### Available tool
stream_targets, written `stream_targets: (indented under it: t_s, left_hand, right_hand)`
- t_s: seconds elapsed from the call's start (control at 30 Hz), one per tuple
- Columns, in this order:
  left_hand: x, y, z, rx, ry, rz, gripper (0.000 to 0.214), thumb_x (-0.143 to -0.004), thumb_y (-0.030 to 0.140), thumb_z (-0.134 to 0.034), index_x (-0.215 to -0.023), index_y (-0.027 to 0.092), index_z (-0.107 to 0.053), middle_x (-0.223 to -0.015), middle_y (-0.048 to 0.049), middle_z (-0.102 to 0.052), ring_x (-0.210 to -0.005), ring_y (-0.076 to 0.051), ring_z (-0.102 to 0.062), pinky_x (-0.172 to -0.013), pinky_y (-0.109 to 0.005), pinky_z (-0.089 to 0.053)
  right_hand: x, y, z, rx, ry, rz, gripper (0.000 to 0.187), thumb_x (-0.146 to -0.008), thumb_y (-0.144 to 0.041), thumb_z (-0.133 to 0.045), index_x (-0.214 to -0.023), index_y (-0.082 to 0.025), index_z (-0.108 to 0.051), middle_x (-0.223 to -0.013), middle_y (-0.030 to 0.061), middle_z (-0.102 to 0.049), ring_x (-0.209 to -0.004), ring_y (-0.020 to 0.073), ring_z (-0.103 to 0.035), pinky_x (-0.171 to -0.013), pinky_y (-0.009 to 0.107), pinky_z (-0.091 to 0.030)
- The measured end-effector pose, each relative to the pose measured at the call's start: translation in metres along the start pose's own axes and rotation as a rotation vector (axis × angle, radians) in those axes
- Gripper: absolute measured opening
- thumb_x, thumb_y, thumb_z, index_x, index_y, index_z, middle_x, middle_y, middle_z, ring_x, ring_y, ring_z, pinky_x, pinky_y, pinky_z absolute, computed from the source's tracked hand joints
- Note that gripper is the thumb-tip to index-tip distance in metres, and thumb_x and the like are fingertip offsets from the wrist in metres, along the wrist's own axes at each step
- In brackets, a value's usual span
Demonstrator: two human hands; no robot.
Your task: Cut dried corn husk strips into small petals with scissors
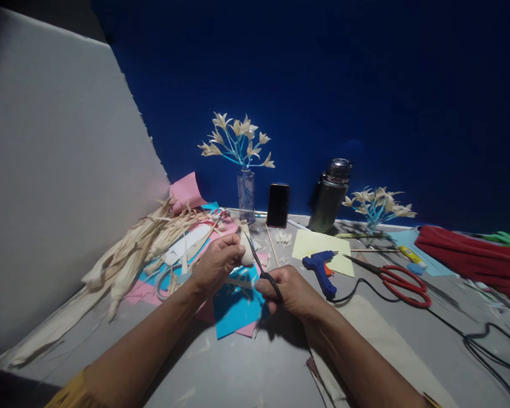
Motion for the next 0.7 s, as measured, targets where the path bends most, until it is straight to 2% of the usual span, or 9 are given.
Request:
stream_targets:
  t_s: [0.1, 0.2, 0.37, 0.5, 0.7]
  left_hand:
    - [0.000, -0.002, 0.001, -0.031, -0.008, 0.033, 0.019, -0.061, 0.020, -0.067, -0.059, 0.018, -0.049, -0.050, 0.0063, -0.048, -0.044, -0.007, -0.044, -0.051, -0.022, -0.041]
    - [0.003, -0.004, -0.004, -0.088, -0.091, 0.105, 0.015, -0.058, 0.017, -0.064, -0.060, 0.018, -0.049, -0.050, 0.0038, -0.052, -0.045, -0.008, -0.047, -0.049, -0.022, -0.037]
    - [0.006, -0.004, -0.007, -0.169, -0.208, 0.153, 0.013, -0.055, 0.015, -0.062, -0.059, 0.017, -0.049, -0.049, 0.0044, -0.051, -0.045, -0.007, -0.044, -0.048, -0.021, -0.033]
    - [0.004, -0.002, -0.001, -0.193, -0.201, 0.121, 0.011, -0.059, 0.014, -0.062, -0.064, 0.017, -0.052, -0.051, 0.0041, -0.052, -0.046, -0.008, -0.046, -0.049, -0.021, -0.032]
    - [0.000, -0.002, 0.003, -0.167, -0.188, 0.088, 0.005, -0.064, 0.016, -0.059, -0.067, 0.017, -0.054, -0.052, 0.0016, -0.055, -0.052, -0.013, -0.055, -0.055, -0.025, -0.037]
  right_hand:
    - [-0.002, 0.003, -0.003, 0.002, -0.059, 0.010, 0.031, -0.076, -0.038, -0.063, -0.055, -0.017, -0.056, -0.048, 0.0008, -0.056, -0.047, 0.0101, -0.042, -0.050, 0.024, -0.028]
    - [-0.002, 0.003, -0.008, -0.023, -0.139, 0.004, 0.030, -0.076, -0.042, -0.063, -0.062, -0.016, -0.059, -0.050, 0.0012, -0.058, -0.046, 0.0101, -0.043, -0.049, 0.024, -0.027]
    - [0.001, 0.001, -0.006, -0.008, -0.144, -0.032, 0.026, -0.075, -0.038, -0.064, -0.062, -0.015, -0.059, -0.052, 0.0019, -0.058, -0.047, 0.0093, -0.043, -0.048, 0.022, -0.026]
    - [0.002, 0.002, -0.003, -0.023, -0.130, -0.082, 0.021, -0.072, -0.028, -0.062, -0.055, -0.017, -0.055, -0.048, 0.0002, -0.055, -0.045, 0.0083, -0.040, -0.045, 0.021, -0.025]
    - [0.001, 0.002, 0.002, -0.029, -0.110, -0.071, 0.017, -0.068, -0.022, -0.059, -0.053, -0.017, -0.055, -0.047, -0.0004, -0.055, -0.045, 0.0086, -0.040, -0.044, 0.021, -0.025]
Point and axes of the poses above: each hand's wrist, its own x-axis away from the middle knuckle, its own z-axis out of the back of the hand, y = z × x, the point moved 8 cm from there along -x, towards the middle knuckle
